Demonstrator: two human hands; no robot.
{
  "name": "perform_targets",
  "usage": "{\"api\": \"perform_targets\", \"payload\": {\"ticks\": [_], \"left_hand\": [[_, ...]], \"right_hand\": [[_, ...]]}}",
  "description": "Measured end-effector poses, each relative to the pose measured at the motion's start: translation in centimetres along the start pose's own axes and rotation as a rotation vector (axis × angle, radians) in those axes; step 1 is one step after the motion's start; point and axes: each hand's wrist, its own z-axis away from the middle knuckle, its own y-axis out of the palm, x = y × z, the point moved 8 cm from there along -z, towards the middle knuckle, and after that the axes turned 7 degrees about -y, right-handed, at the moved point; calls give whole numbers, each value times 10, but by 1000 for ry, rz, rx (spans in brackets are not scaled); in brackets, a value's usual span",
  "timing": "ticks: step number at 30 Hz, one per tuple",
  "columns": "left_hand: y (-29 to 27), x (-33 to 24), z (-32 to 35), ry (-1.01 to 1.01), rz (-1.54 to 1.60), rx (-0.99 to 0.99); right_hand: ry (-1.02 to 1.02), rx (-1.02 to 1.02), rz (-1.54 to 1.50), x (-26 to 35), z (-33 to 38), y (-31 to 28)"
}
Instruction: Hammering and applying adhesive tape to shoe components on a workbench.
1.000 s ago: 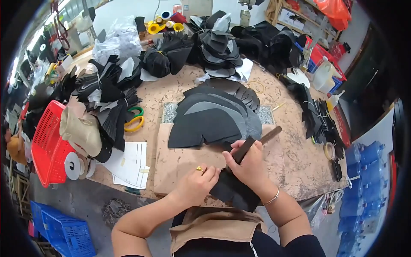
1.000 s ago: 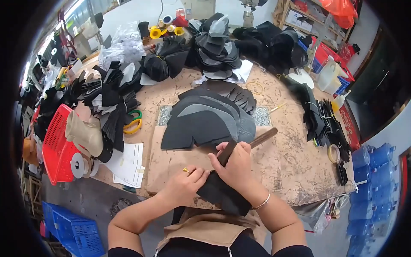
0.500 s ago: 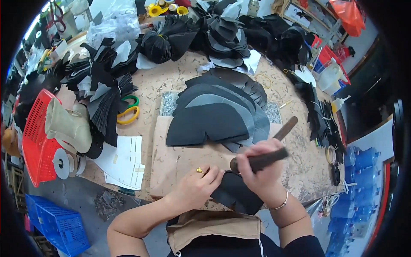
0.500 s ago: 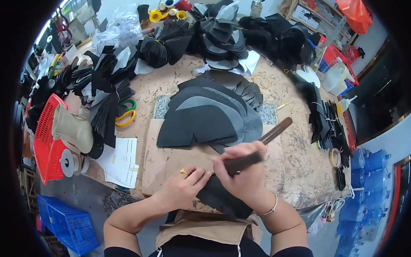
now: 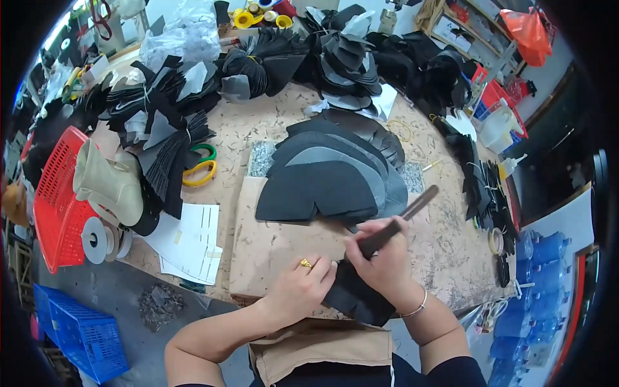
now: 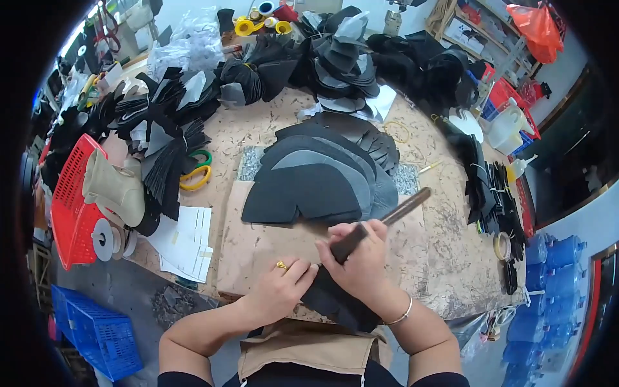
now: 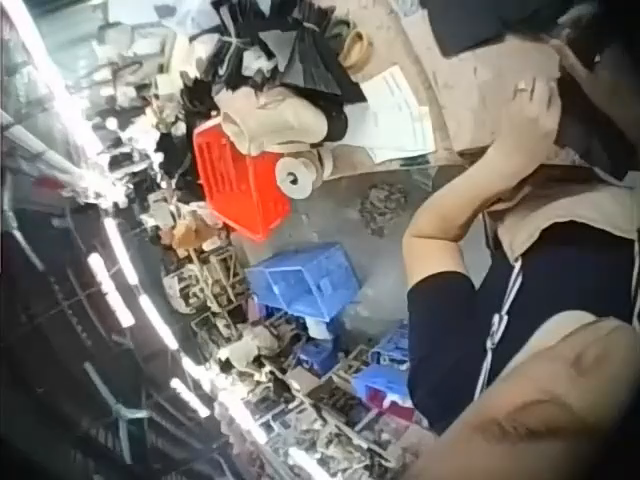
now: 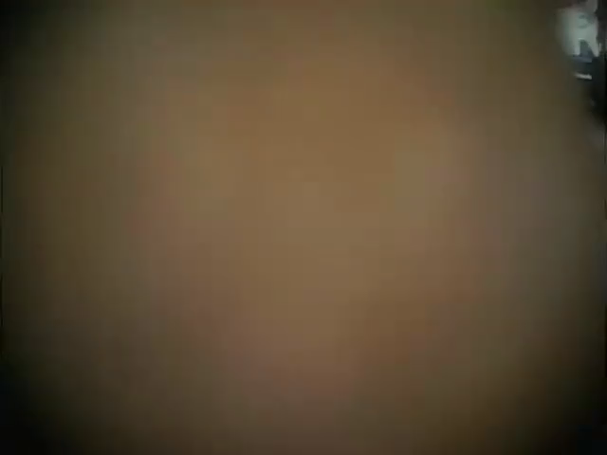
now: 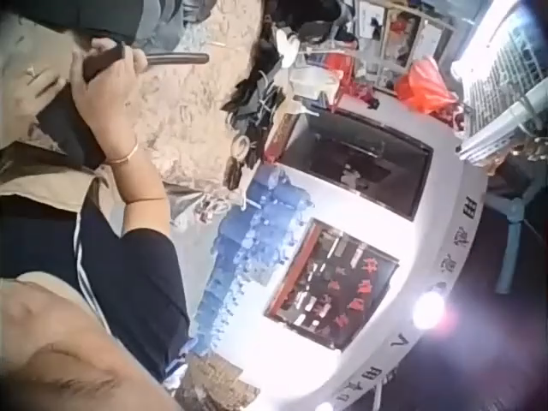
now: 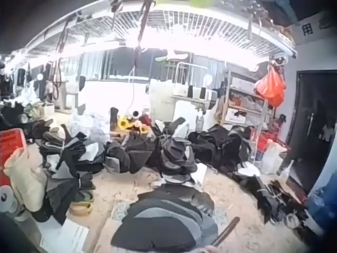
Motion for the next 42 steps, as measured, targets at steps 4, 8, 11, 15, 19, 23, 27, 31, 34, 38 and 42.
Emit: {"api": "perform_targets", "payload": {"ticks": [4,8,11,15,19,23,27,31,34,38,42], "left_hand": [[-2,-4,2,17,-72,-38],[-12,12,-2,-165,-4,-173],[-4,9,8,-85,55,-88],[-2,-2,9,-43,-45,17],[-4,-9,7,6,-241,-33],[-1,-8,6,-3,-218,-13],[3,-5,10,-32,-196,26],[1,3,12,-67,8,-77],[1,9,14,-119,128,-93],[-2,8,12,-133,58,-78],[5,11,14,-121,77,-70]], "right_hand": [[-49,-104,37,13,2,-4],[-34,-64,20,3,11,7],[-39,-60,18,5,10,6],[-3,-59,-57,1,6,6],[-8,-118,7,12,-5,-13],[0,-38,67,8,7,9],[-25,-113,-29,15,-1,-8],[32,-64,55,9,8,9],[16,-43,-19,5,9,11],[-70,-90,21,24,-7,-9],[4,-52,14,10,11,13]]}}
